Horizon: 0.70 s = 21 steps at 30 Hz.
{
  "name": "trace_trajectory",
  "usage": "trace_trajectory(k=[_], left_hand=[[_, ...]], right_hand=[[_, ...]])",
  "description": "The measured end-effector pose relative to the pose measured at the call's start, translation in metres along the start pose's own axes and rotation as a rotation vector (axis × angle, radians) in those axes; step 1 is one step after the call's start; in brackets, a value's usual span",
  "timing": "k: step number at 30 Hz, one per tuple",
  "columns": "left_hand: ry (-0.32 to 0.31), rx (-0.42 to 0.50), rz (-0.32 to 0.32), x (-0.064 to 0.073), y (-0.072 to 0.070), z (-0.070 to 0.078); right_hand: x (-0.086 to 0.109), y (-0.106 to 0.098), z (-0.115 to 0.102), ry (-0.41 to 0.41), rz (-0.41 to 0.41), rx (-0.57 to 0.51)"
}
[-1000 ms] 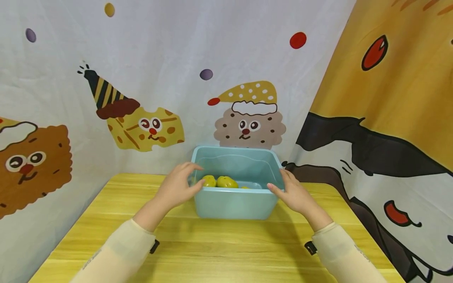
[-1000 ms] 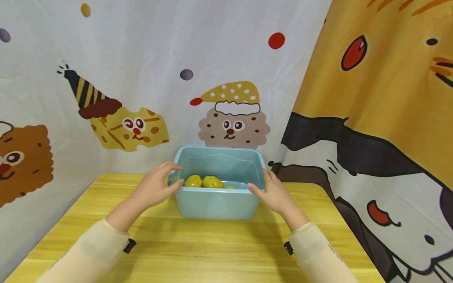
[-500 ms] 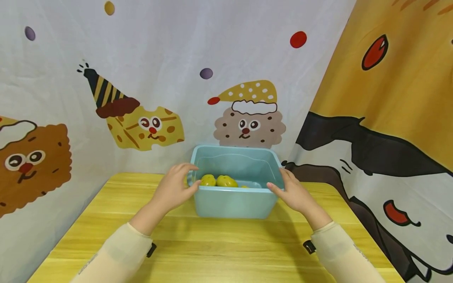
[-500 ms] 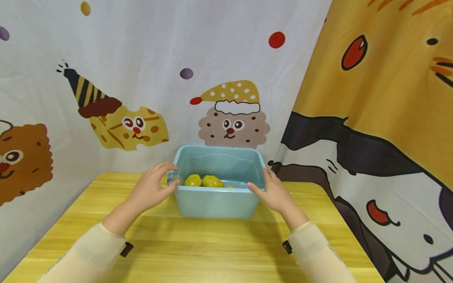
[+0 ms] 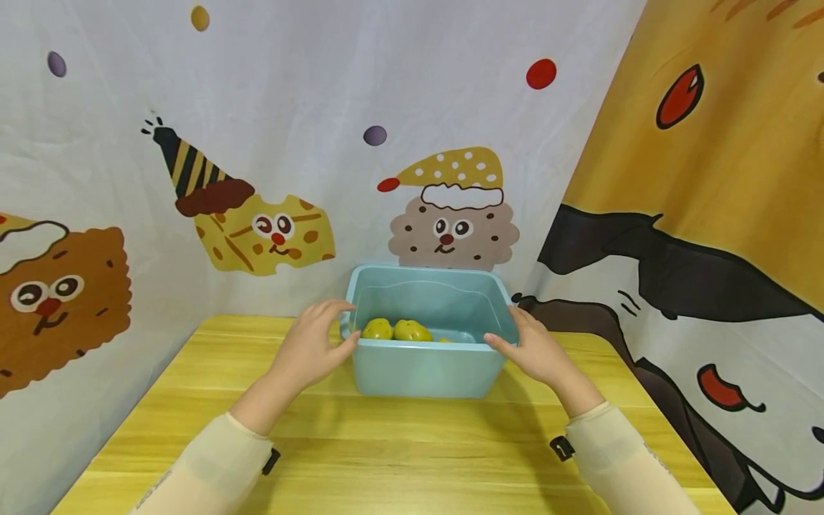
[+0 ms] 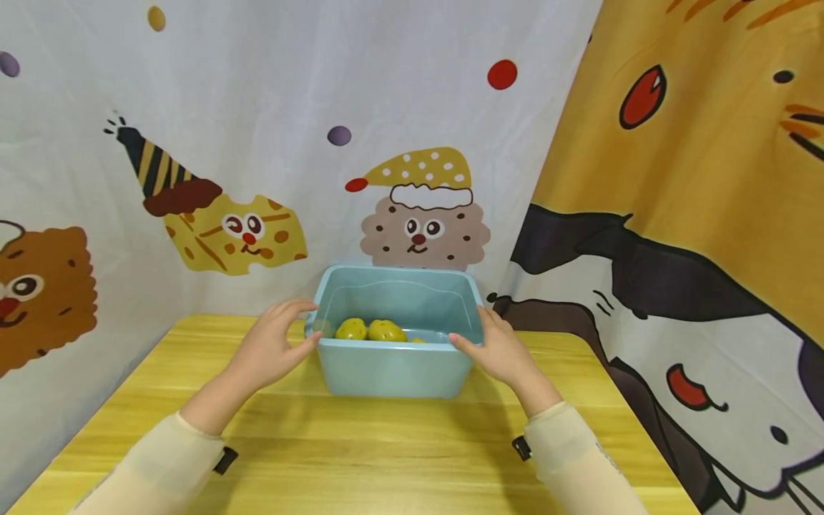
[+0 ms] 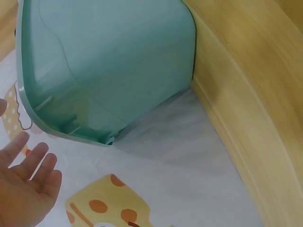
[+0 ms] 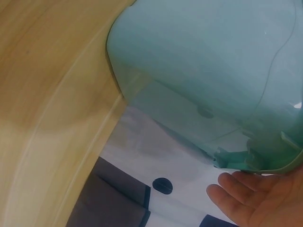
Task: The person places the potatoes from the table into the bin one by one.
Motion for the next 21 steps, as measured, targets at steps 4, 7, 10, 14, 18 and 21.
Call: trace_trajectory(k=[4,7,10,14,18,21], left_hand=[[-0.006,-0.001,0.004,0.002,-0.001,-0.001],[-0.003,-0.008,0.009,0.003,-0.001,-0.002],[-0.002,-0.010,0.010,0.005,-0.002,-0.003],[-0.005,-0.014,0.013,0.008,-0.005,-0.005],[-0.013,-0.029,0.020,0.011,-0.009,-0.009],[-0.026,-0.036,0.018,0.014,-0.013,-0.012]], right_hand=[[0.001,0.000,0.001,-0.012,0.010,-0.004],[0.004,-0.001,0.004,-0.014,0.022,-0.014],[0.008,-0.003,0.007,-0.009,0.026,-0.011],[0.015,-0.009,0.009,-0.006,0.019,0.008],[0.023,-0.017,0.010,-0.011,0.005,0.036],[0.027,-0.021,0.012,-0.009,-0.005,0.061]])
Point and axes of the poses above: each hand's wrist, its own x-axis away from the middle knuckle, its own y-axis out of the palm, z = x × y, the point moved 7 cm from there along -x, towards the middle knuckle, and after that the axes turned 14 degrees about x, right-handed, at the moved point
